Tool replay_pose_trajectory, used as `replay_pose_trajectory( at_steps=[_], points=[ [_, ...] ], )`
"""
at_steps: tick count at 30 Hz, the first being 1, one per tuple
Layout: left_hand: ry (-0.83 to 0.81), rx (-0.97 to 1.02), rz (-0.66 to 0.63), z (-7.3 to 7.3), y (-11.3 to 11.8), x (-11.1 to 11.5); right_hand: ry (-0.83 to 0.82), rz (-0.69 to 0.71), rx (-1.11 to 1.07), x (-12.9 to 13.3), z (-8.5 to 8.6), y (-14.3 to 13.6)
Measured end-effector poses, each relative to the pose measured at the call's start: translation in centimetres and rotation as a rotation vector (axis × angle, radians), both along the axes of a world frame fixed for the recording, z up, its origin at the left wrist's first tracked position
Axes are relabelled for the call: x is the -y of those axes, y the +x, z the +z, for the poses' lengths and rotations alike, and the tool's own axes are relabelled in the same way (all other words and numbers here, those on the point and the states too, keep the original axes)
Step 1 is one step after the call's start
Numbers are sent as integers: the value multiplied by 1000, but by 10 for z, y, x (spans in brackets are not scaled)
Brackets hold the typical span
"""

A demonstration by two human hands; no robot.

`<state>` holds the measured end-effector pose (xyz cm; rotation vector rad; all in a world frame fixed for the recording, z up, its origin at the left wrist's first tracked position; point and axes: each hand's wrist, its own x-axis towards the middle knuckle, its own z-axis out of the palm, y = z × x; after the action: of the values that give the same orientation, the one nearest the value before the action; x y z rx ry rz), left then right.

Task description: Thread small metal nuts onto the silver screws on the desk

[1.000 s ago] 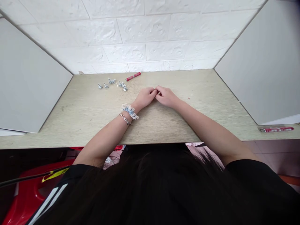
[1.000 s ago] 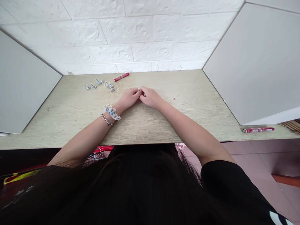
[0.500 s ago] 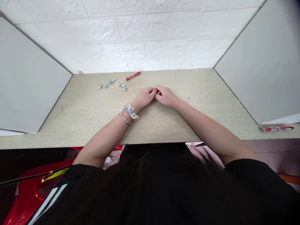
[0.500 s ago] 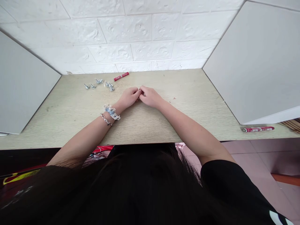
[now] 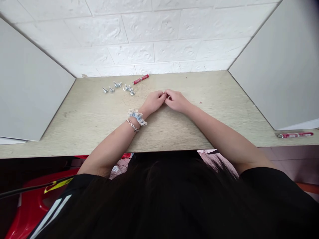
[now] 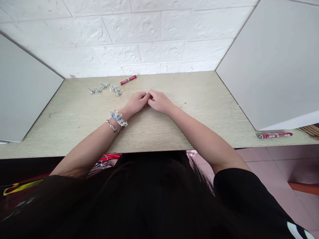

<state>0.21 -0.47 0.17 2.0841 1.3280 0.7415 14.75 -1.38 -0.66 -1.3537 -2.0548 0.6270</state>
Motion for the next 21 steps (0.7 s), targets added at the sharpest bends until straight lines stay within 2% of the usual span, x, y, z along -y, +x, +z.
replay_pose_trajectory(
  at_steps=[21],
  points=[
    [17, 12, 3, -3, 0, -2, -3, 6, -19, 1, 3, -2]
  ],
)
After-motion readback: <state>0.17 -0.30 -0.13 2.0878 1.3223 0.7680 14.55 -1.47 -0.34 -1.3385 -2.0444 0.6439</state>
